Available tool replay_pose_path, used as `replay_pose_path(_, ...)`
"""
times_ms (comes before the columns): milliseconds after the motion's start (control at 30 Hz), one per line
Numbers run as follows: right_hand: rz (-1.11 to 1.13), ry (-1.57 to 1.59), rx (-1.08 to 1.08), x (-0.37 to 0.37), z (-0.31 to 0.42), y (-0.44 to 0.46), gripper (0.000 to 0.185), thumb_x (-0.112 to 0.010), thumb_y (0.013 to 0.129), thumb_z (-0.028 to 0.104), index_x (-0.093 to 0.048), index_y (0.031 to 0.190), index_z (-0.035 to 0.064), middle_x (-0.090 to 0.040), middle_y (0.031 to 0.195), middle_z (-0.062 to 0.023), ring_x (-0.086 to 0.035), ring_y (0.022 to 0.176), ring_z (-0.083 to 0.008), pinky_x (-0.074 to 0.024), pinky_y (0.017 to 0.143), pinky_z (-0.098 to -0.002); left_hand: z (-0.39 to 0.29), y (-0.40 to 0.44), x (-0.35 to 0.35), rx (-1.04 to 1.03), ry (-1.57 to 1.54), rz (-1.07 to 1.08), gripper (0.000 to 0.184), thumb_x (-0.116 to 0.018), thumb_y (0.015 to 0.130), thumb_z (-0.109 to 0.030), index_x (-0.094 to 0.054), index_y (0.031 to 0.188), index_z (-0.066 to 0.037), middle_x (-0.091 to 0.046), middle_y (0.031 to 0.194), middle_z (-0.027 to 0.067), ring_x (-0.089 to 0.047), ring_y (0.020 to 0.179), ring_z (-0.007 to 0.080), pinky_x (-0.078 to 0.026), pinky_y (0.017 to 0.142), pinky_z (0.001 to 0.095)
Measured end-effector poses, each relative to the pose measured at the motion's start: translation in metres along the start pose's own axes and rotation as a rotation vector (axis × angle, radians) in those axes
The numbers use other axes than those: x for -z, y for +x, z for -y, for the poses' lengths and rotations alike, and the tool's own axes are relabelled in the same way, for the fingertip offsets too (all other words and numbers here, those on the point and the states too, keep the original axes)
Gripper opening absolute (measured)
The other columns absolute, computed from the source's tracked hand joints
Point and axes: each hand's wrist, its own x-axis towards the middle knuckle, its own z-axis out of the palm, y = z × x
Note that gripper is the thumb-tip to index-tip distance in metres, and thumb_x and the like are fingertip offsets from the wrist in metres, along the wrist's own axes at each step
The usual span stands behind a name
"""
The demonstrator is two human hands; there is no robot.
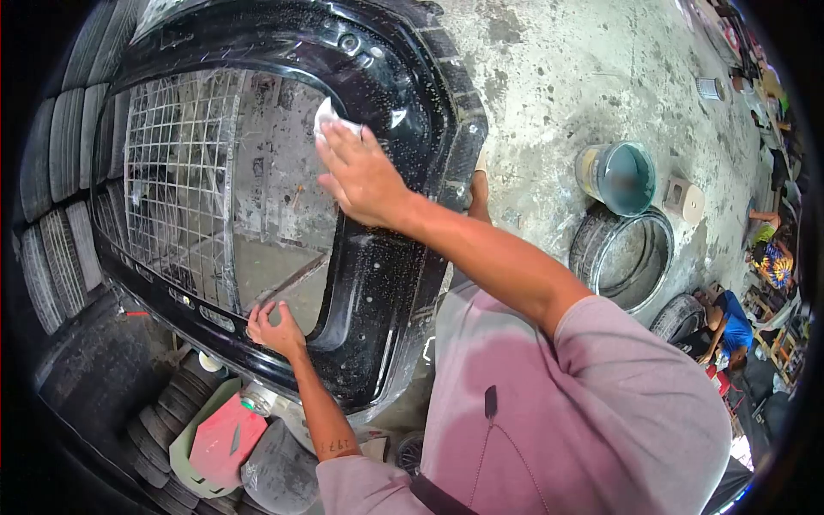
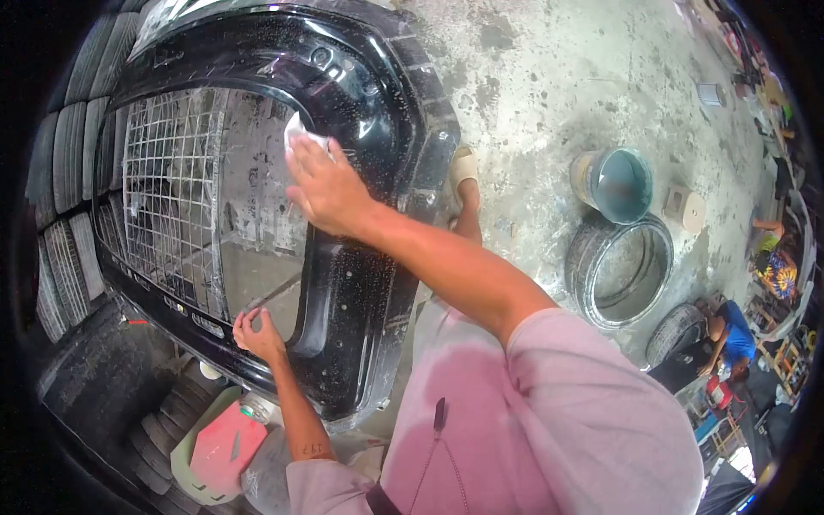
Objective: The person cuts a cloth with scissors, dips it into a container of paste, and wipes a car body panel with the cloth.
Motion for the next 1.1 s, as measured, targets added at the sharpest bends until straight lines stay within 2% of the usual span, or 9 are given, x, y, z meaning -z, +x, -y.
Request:
replay_pose_path(67,-0.160,-0.140,-0.071,0.008,-0.019,0.035,0.057,-0.051,0.102,0.035,-0.047,0.143,-0.0046,-0.040,0.154,-0.0255,-0.038,0.144,-0.0397,-0.0291,0.118,-0.0541,-0.004,-0.001,0.004,0.020,-0.007,0.013,0.020,-0.077,0.078,-0.023,-0.073,0.091,-0.008,-0.058,0.126,0.0101,-0.046,0.127,0.0321,-0.032,0.110,0.0479)
replay_pose_path(133,-0.215,0.222,-0.278,0.015,-0.061,0.068,0.050,-0.057,0.098,0.022,-0.051,0.142,-0.0021,-0.050,0.145,-0.0279,-0.049,0.135,-0.0382,-0.0391,0.113,-0.0451,-0.008,0.004,0.004,0.046,-0.029,0.018,0.020,-0.077,0.078,-0.022,-0.073,0.090,-0.008,-0.058,0.127,0.0102,-0.045,0.127,0.0325,-0.032,0.110,0.0479)
replay_pose_path(233,-0.040,0.193,-0.143,0.036,-0.094,0.066,0.047,-0.064,0.087,0.002,-0.064,0.133,0.0113,-0.059,0.136,-0.0236,-0.059,0.123,-0.0361,-0.0506,0.100,-0.0408,-0.008,0.000,0.008,0.044,-0.033,0.028,0.019,-0.076,0.078,-0.022,-0.073,0.091,-0.008,-0.058,0.128,0.0092,-0.044,0.128,0.0332,-0.032,0.110,0.0481)
replay_pose_path(333,-0.250,0.090,-0.024,0.046,-0.048,0.041,0.043,-0.066,0.086,0.003,-0.067,0.128,0.0136,-0.060,0.137,-0.0166,-0.057,0.125,-0.0379,-0.0501,0.101,-0.0429,-0.007,0.001,0.007,0.001,0.033,0.014,0.019,-0.076,0.077,-0.021,-0.073,0.091,-0.008,-0.058,0.128,0.0085,-0.044,0.128,0.0340,-0.032,0.110,0.0482)
replay_pose_path(400,-0.075,-0.116,0.348,0.030,-0.050,0.024,0.050,-0.071,0.077,-0.002,-0.068,0.124,0.0154,-0.059,0.139,-0.0110,-0.053,0.131,-0.0377,-0.0491,0.106,-0.0439,-0.002,0.000,0.004,0.037,-0.008,0.015,0.019,-0.076,0.077,-0.022,-0.073,0.092,-0.009,-0.058,0.128,0.0079,-0.043,0.128,0.0348,-0.032,0.110,0.0492)
replay_pose_path(667,-0.159,-0.052,0.357,0.037,-0.037,0.010,0.025,-0.067,0.080,0.001,-0.071,0.104,0.0075,-0.071,0.116,-0.0096,-0.063,0.119,-0.0324,-0.0549,0.097,-0.0391,0.001,-0.004,0.003,0.071,-0.081,0.003,0.018,-0.074,0.077,-0.023,-0.074,0.092,-0.013,-0.057,0.129,0.0048,-0.037,0.134,0.0395,-0.028,0.114,0.0524)
replay_pose_path(800,-0.222,0.154,0.076,0.044,-0.016,0.018,0.021,-0.060,0.079,0.000,-0.072,0.095,0.0006,-0.074,0.097,-0.0120,-0.070,0.096,-0.0306,-0.0554,0.084,-0.0367,0.002,-0.002,0.005,0.088,-0.109,0.004,0.018,-0.073,0.077,-0.023,-0.074,0.093,-0.013,-0.057,0.130,0.0036,-0.033,0.137,0.0421,-0.028,0.114,0.0540)
replay_pose_path(900,-0.251,0.935,-0.606,0.069,0.003,0.024,0.018,-0.056,0.088,0.007,-0.071,0.095,0.0002,-0.072,0.086,-0.0072,-0.065,0.076,-0.0165,-0.0521,0.074,-0.0313,0.002,-0.002,0.003,0.118,-0.122,0.006,0.018,-0.071,0.078,-0.024,-0.074,0.092,-0.013,-0.057,0.132,0.0029,-0.032,0.139,0.0425,-0.028,0.113,0.0545)
replay_pose_path(1100,-0.139,1.452,-0.949,0.132,0.023,0.001,0.039,-0.052,0.103,0.022,-0.053,0.130,-0.0048,-0.066,0.124,-0.0172,-0.067,0.113,-0.0300,-0.0537,0.097,-0.0436,-0.003,-0.002,0.009,0.166,-0.138,0.033,0.016,-0.070,0.077,-0.024,-0.074,0.090,-0.014,-0.055,0.134,-0.0009,-0.030,0.142,0.0415,-0.029,0.111,0.0570)
